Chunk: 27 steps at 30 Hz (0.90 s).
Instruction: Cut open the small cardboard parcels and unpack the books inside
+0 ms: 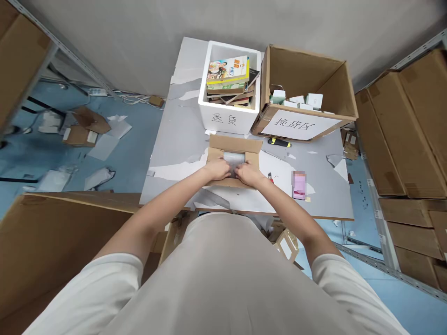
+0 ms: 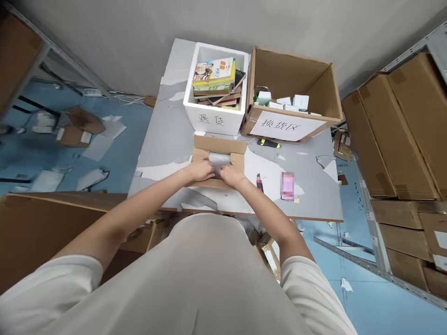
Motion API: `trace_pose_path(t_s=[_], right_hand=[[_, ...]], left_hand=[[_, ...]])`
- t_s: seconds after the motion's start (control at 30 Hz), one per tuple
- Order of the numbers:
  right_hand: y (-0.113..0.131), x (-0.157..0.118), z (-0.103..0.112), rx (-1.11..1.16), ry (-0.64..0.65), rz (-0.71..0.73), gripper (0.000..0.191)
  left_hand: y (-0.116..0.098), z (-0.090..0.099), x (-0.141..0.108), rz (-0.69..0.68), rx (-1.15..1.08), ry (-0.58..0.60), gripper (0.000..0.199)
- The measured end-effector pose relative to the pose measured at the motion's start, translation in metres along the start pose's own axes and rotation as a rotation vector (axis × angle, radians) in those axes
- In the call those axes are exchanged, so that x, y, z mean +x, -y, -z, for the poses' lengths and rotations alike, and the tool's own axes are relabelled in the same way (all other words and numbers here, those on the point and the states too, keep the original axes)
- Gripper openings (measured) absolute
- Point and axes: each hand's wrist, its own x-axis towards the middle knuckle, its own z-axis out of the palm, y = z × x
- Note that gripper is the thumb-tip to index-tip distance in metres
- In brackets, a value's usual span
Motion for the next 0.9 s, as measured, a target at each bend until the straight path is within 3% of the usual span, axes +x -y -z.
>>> trace_pose_path(t_s=[0.07, 0.17, 0.23, 0.33, 0.43, 0.53, 0.7, 0.77, 0.9], right_hand=[[0.005, 0.005, 0.002, -0.076, 0.018, -0.042, 0.03], [0.003, -0.01, 0.002, -0.126, -0.083, -0.182, 0.034], [-0.006, -0.027, -0.003, -0.116, -0.174, -0.321, 0.034], [-0.021, -0.049, -0.023, -0.02, -0.225, -0.452, 0.046], [-0.029, -0.059, -0.049, 0.115, -0.214, -0.442, 0.059], [-0.029, -0.06, -0.061, 0.155, -0.231, -0.43, 0.06], [-0.024, -0.039, -0.032, 0.037, -0.302, -0.384, 0.047], [-0.018, -0.024, -0.015, 0.012, -0.212, -0.367, 0.047], [-0.004, 0.007, 0.008, -0.018, 0.014, -0.507, 0.055]], left_hand=[[-0.007, -0.004, 0.011, 0.052, 0.058, 0.038, 0.015], [-0.008, -0.005, 0.002, 0.127, 0.13, -0.065, 0.018], [-0.007, -0.002, -0.016, 0.229, 0.136, -0.198, 0.037], [-0.003, -0.004, -0.046, 0.446, 0.076, -0.331, 0.089], [0.002, -0.02, -0.065, 0.568, -0.06, -0.284, 0.119], [0.004, -0.046, -0.072, 0.596, -0.212, -0.275, 0.125], [0.002, -0.066, -0.07, 0.621, -0.262, -0.373, 0.127], [0.001, -0.065, -0.069, 0.627, -0.266, -0.377, 0.128], [0.001, -0.064, -0.068, 0.644, -0.285, -0.391, 0.129]])
